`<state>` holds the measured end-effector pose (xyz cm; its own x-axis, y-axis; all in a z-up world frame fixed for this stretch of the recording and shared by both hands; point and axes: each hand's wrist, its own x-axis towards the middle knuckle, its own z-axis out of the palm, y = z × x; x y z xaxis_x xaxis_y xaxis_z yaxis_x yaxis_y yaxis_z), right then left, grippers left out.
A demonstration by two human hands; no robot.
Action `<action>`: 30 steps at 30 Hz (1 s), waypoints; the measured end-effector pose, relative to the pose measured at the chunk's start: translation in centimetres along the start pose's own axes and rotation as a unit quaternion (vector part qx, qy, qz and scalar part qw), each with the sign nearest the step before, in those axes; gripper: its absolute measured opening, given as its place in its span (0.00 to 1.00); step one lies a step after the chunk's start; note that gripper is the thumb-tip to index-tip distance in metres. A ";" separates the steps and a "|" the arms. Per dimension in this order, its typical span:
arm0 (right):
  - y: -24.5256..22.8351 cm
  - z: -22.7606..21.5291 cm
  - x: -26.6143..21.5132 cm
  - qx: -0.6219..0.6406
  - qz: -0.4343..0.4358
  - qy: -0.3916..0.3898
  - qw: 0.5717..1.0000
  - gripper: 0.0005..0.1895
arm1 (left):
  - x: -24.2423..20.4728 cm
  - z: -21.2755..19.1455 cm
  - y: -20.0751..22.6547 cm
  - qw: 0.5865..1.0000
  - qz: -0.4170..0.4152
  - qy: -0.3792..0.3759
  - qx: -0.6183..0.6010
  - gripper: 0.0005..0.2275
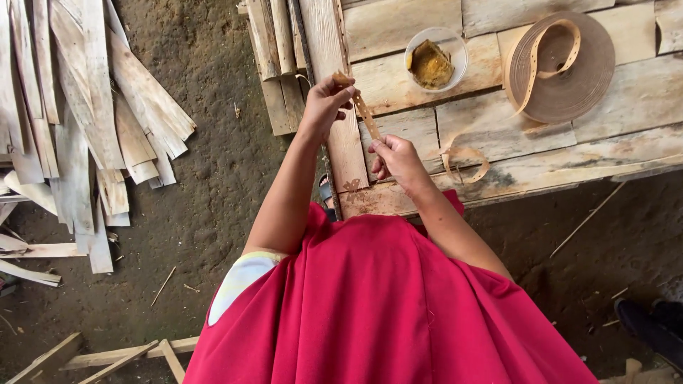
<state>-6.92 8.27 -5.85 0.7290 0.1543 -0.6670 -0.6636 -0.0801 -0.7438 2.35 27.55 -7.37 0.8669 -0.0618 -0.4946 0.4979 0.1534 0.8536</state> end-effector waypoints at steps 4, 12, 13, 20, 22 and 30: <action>4.7 1.1 2.0 0.030 -0.063 -0.003 0.998 0.11 | 3.6 -1.2 -3.9 0.999 0.049 -0.011 0.018 0.07; 2.7 2.8 2.3 0.026 0.058 0.012 0.998 0.08 | 6.5 -1.3 -3.3 0.889 0.144 0.096 0.424 0.05; 3.1 2.8 2.7 0.027 0.058 0.013 0.998 0.08 | 7.0 -1.3 -3.7 0.889 0.145 0.094 0.424 0.05; 3.4 3.0 4.2 0.029 0.080 0.031 0.996 0.08 | 8.9 -1.2 -5.8 0.820 0.226 0.148 0.504 0.06; 3.5 2.9 4.1 0.030 0.086 0.030 0.995 0.07 | 8.4 -1.0 -5.5 0.819 0.229 0.155 0.503 0.06; 4.2 3.5 4.7 0.022 0.088 0.022 0.996 0.08 | 8.6 -1.3 -5.2 0.814 0.198 0.148 0.525 0.07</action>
<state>-6.86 12.10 -11.95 0.6064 0.0977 -0.7891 -0.7880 -0.0586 -0.6128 7.17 27.49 -16.28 0.9981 0.0522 -0.0319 0.0611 -0.8344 0.5478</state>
